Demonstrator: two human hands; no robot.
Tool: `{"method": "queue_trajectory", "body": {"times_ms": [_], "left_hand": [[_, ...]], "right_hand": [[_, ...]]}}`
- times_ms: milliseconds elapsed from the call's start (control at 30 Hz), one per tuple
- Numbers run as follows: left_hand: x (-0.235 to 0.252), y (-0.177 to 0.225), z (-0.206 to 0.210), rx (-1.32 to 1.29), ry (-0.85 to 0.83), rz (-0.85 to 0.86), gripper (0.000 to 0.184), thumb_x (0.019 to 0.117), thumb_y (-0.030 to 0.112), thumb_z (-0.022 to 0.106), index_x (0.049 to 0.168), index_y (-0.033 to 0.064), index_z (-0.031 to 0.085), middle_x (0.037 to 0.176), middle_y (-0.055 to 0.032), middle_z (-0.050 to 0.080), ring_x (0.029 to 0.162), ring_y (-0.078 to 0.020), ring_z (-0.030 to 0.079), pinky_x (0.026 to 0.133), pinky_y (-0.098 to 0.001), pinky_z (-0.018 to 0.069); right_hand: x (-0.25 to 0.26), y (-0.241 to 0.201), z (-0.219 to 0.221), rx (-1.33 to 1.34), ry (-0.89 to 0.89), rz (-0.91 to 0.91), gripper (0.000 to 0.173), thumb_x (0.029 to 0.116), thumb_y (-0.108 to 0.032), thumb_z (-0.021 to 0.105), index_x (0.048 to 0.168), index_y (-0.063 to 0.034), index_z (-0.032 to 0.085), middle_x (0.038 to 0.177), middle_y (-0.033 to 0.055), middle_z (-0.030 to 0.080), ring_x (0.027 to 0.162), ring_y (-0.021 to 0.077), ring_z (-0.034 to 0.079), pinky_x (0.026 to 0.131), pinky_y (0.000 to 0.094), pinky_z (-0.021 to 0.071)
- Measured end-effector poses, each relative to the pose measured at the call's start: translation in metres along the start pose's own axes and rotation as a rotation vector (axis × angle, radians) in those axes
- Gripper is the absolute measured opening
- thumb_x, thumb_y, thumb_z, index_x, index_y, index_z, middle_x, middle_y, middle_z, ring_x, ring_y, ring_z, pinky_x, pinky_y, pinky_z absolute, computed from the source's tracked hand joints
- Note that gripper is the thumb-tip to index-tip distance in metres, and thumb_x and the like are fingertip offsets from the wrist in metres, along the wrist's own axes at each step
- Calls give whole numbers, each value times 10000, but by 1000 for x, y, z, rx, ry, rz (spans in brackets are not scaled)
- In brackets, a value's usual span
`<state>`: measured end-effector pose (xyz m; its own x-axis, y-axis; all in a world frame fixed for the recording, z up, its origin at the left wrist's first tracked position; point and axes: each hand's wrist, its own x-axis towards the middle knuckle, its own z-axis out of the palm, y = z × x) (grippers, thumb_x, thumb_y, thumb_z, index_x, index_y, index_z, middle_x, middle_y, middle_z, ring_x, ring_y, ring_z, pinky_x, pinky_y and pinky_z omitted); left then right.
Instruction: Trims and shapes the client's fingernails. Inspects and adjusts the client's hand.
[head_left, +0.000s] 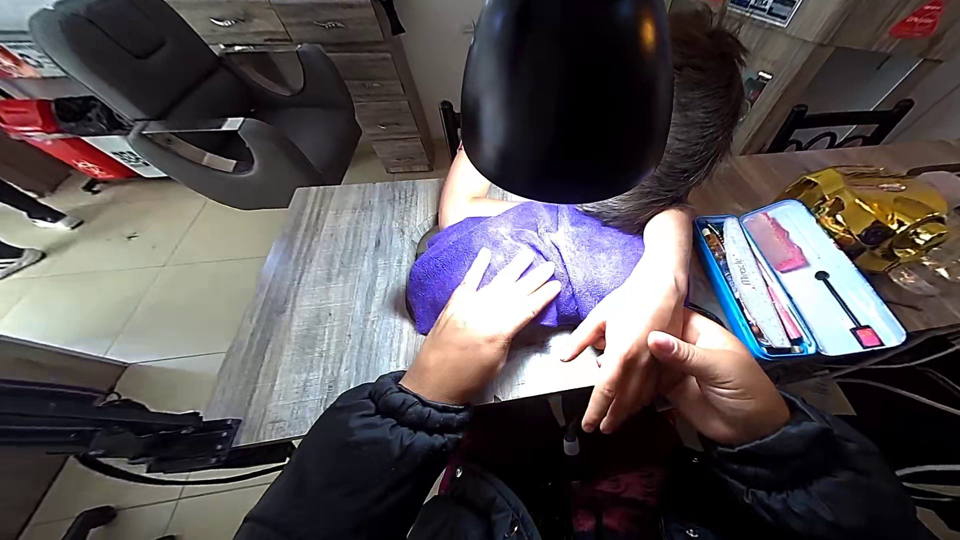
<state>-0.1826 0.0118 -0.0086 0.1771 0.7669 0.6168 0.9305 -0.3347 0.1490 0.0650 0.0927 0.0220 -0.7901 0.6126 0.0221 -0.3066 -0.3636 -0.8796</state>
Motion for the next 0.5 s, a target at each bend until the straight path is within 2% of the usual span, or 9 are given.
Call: {"method": "queue_trajectory", "body": {"times_ms": [67,100,333,400,500], "left_hand": [[-4,-1,-4,1,44,10,388,1021,-12,433,1276,70,713,1362,-70,673,1374,-236,552,1213,-463,336],[-7,0,-8,10,40,15,391,1018,-17,427,1274,60,712,1354,-80,676,1364,-241,561,1207,-446,351],[-46,2,-31,88,-67,-10,389,984,22,441,1238,65,732,1356,-88,674,1353,-275,571,1165,-489,405],[-59,0,-34,84,-58,3,364,951,43,469,1153,74,770,1267,-83,723,1313,-293,605,1160,-533,395],[-53,9,-31,60,23,60,269,993,88,522,1076,52,776,1156,-107,758,1243,-304,653,1141,-552,414]], "right_hand": [[0,-1,-2,-9,-5,-1,235,975,-225,681,1136,-63,626,852,161,741,714,252,760,664,407,658],[0,-1,-3,-9,-12,-3,242,974,-233,685,1136,-62,628,857,162,741,717,255,760,667,412,658],[-5,-8,-6,-20,-29,13,231,983,-234,671,1146,-74,637,872,168,747,736,260,765,673,416,659],[-8,-10,-8,-20,-43,17,206,990,-226,665,1125,-72,646,858,161,751,729,246,766,679,395,659],[-12,-16,-12,-8,-90,30,218,1009,-253,647,1131,-72,649,874,150,751,750,235,768,677,383,661]]}}
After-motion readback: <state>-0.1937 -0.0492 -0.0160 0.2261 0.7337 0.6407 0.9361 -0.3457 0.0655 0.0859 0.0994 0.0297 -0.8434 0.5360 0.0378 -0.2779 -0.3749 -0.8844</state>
